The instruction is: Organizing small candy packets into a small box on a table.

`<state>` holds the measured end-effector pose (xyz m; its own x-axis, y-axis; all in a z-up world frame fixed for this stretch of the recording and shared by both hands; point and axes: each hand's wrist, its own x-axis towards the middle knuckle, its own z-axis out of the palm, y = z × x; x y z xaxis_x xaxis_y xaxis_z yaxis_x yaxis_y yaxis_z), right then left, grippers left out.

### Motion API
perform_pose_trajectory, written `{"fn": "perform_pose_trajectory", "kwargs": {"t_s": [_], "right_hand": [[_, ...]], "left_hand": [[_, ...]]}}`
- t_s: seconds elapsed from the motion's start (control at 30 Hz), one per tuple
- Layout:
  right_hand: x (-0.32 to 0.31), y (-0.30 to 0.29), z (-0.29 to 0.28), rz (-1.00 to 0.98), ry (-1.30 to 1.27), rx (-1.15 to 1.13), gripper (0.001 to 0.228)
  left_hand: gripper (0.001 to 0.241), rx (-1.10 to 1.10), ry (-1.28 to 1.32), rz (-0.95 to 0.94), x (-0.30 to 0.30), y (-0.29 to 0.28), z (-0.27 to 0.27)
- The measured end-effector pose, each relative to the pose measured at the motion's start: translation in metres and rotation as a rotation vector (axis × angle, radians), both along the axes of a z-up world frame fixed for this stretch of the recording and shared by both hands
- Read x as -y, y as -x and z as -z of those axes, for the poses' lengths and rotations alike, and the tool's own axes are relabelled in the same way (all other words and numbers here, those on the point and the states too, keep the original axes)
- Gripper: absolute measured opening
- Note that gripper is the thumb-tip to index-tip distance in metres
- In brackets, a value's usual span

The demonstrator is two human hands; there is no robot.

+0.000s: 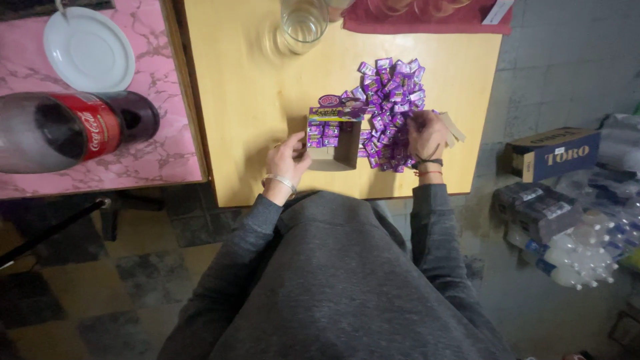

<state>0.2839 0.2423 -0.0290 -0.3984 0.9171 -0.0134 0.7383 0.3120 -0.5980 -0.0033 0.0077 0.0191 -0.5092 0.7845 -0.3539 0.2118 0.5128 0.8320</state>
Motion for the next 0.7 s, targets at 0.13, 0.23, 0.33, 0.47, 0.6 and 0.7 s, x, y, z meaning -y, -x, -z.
{"fn": "perform_pose_trajectory", "kwargs": {"t_s": [0.13,0.23,0.33,0.47,0.6,0.7], "right_hand": [[0.028,0.048,-0.104,0.039,-0.098,0.035,0.015],[0.064,0.08,-0.152,-0.202,-0.184,-0.137,0.015],[0.095,0.118,-0.159,-0.466,-0.353,-0.124,0.026],[0.104,0.153,-0.104,-0.705,-0.36,0.079,0.015],[0.101,0.171,-0.055,-0.798,-0.485,0.206,0.008],[0.1,0.177,-0.05,-0.801,-0.502,0.237,0.009]], "left_hand": [[0.046,0.008,-0.029,-0.027,0.002,-0.001,0.007],[0.047,0.026,-0.023,-0.027,0.002,-0.002,0.007],[0.047,0.01,-0.004,-0.017,0.001,-0.003,0.008],[0.046,-0.034,-0.02,-0.015,0.003,-0.004,0.013],[0.046,-0.011,-0.063,-0.039,0.004,-0.006,0.017],[0.045,0.023,-0.071,-0.063,0.003,-0.006,0.015]]}}
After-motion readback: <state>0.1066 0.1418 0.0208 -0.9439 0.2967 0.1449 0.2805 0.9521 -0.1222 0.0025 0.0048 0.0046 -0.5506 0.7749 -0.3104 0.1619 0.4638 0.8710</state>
